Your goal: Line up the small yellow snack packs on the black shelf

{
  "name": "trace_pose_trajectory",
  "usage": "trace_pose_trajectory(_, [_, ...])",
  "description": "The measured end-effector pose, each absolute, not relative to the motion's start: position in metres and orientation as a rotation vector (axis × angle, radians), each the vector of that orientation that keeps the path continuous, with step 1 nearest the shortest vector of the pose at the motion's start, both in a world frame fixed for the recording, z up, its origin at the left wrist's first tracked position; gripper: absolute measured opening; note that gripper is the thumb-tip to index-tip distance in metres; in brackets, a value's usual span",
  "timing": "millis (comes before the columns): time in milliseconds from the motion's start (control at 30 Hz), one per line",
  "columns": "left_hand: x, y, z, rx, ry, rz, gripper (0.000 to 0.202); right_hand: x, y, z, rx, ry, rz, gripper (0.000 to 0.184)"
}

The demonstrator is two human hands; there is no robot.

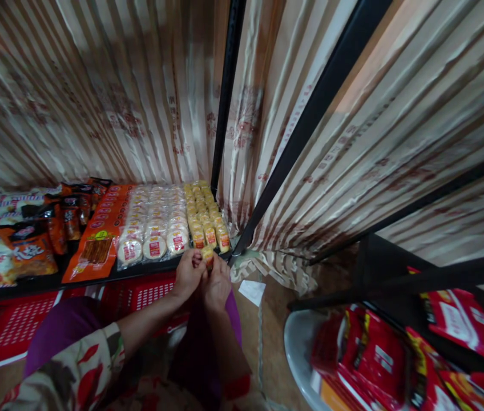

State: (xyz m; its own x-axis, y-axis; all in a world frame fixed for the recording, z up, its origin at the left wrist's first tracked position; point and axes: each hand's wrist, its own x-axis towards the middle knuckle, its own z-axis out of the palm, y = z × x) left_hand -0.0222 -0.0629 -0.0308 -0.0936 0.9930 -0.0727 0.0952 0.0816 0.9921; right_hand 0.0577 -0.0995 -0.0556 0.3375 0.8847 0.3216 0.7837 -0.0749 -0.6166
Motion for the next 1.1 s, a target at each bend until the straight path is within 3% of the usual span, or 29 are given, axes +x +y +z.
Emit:
trace_pose_trajectory(200, [-0.007, -0.05, -0.022, 1.421, 1.488, 1.081, 0.013, 0.063, -0.086, -0.055, -1.89, -1.32, 0.245, 0.047])
trace_pose_trajectory(567, [0.001, -0.037, -0.008, 1.749, 1.828, 0.702, 0.021, 0.066, -0.069, -0.06, -1.78, -1.237, 0.274, 0.045])
trace_pose_trajectory(967, [0.003, -0.033, -0.018, 1.859, 1.816, 0.724, 0.038, 0.067, -0.074, -0.086, -1.579, -1.34, 0.214, 0.046])
trace_pose_trajectory(1100, [-0.001, -0.039, -0.022, 1.925, 1.755, 0.767, 0.031, 0.07, -0.073, -0.091, -1.555, -1.395, 0.165, 0.046])
